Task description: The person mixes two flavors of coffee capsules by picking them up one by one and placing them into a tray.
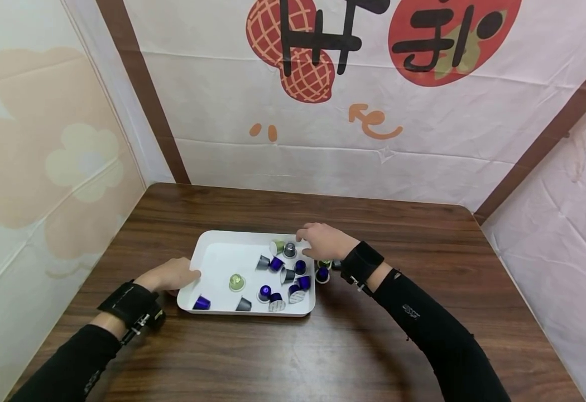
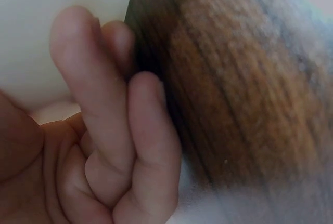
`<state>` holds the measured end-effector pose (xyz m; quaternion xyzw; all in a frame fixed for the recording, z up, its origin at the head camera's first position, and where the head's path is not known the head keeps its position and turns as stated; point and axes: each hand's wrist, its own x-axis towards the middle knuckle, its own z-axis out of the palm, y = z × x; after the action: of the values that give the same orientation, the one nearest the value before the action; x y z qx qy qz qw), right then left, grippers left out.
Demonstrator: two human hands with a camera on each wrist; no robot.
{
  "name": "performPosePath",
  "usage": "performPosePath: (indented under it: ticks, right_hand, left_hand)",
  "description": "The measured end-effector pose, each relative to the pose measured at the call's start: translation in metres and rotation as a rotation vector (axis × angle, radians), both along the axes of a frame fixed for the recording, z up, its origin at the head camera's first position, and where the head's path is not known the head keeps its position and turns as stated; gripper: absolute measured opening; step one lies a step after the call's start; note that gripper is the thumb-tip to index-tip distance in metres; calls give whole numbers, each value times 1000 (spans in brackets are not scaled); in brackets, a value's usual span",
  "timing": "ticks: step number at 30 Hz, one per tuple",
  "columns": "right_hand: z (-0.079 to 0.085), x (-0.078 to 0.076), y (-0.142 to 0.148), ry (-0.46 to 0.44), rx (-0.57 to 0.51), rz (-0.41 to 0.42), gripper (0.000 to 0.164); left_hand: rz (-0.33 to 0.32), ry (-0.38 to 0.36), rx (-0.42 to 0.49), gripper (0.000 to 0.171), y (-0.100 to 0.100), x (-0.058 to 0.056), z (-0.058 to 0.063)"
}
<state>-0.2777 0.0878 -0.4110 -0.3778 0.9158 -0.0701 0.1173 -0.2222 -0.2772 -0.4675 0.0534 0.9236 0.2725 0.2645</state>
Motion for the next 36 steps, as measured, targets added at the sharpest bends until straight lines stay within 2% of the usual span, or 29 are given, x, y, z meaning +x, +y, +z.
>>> performPosePath:
  ticks: [5,12,17,24,28,36]
  right_hand:
    - [-4,9,16,26,-11,-9,25]
    - [-17,24,41,105,-64,32,16]
    - [-26,36,50,130,-67,60,11]
    - [-34,44,52,175,-22,78,16]
    - [-36,45,50,160,-25,81,18]
    - [-39,47,49,108,-9,99,19]
  left_hand:
    - [-5,7,19,30,-2,0,-1]
    - [-4,1,50,30,-5,-2,-3]
    - [13,-35,93,28,-7,-4,-4]
    - [-2,-111,150,29,-11,-6,0]
    - [-1,-128,163,28,-11,-6,0]
    - [6,-76,119,29,-9,-5,-2]
